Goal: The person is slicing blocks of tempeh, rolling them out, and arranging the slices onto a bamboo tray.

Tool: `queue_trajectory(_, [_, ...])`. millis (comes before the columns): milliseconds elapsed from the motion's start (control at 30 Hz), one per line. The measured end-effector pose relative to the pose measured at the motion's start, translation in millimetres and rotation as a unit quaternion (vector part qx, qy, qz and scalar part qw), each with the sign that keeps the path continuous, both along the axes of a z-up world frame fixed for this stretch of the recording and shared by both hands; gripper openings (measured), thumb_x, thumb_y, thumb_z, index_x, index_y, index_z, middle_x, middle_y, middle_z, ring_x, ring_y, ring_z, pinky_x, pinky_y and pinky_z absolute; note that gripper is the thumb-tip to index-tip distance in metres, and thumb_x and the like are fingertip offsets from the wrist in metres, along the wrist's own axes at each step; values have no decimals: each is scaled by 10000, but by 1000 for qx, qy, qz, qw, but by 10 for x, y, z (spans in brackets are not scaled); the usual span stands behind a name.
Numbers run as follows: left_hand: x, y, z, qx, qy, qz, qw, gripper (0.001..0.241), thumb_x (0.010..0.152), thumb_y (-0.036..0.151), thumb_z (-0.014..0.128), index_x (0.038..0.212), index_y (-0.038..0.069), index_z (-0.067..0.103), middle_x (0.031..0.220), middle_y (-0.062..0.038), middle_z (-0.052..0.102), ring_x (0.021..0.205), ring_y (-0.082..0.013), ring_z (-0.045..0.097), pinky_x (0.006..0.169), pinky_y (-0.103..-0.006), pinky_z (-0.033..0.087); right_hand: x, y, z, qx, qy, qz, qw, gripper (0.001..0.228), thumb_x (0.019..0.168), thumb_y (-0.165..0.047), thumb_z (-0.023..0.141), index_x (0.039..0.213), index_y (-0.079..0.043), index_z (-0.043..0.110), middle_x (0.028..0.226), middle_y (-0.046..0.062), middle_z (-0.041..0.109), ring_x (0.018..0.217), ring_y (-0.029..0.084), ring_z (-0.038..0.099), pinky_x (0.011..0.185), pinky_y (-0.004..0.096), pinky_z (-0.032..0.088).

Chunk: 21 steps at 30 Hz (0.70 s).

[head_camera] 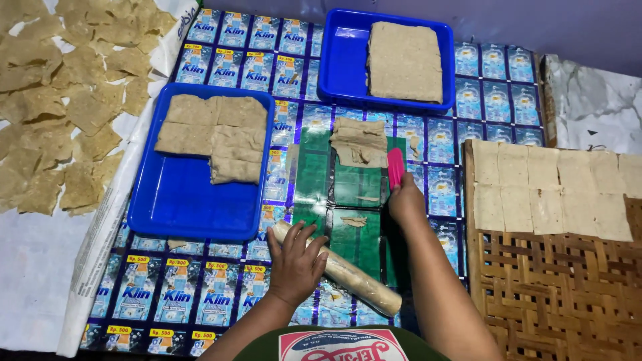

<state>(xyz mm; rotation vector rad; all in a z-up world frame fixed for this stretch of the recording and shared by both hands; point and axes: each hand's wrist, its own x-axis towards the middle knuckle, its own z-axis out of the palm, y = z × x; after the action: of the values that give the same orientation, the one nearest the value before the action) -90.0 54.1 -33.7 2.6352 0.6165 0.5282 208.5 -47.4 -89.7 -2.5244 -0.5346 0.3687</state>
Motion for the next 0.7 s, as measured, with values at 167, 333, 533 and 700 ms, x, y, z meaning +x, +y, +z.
queue_trajectory(167, [-10,-1,46,4,-8,-2,1000,322,973,330,517,1190,159,682,1331,-79,611,1424,-307,400,1140,-768,-40,-1,87,860,-102,-2,17,995,303,1027,-198,481,1306,-123,569,1028,243,718,903,468,686,765,585,529])
queue_trajectory(333, [71,129,227,-4,-6,-6,1000,284,912,287,577,1111,146,721,1246,-63,685,1347,-287,509,1138,-781,56,354,28,836,-49,-18,30,998,336,1058,-335,455,1273,-127,609,1050,217,723,934,495,661,760,580,499])
queue_trajectory(533, [68,462,238,-28,160,-197,967,797,708,590,800,1387,258,548,1390,-77,558,1378,-329,409,1168,-740,-59,359,-285,812,-185,-63,-24,980,368,1063,-255,468,1400,-231,616,1188,196,630,986,422,663,830,551,532])
queue_trajectory(700, [178,479,312,11,107,-181,977,506,779,340,788,1217,159,609,1139,-50,672,1186,-263,589,1232,-660,67,254,-479,826,-235,-116,70,963,513,1048,-306,522,1549,-193,498,1148,210,642,930,346,647,760,470,563])
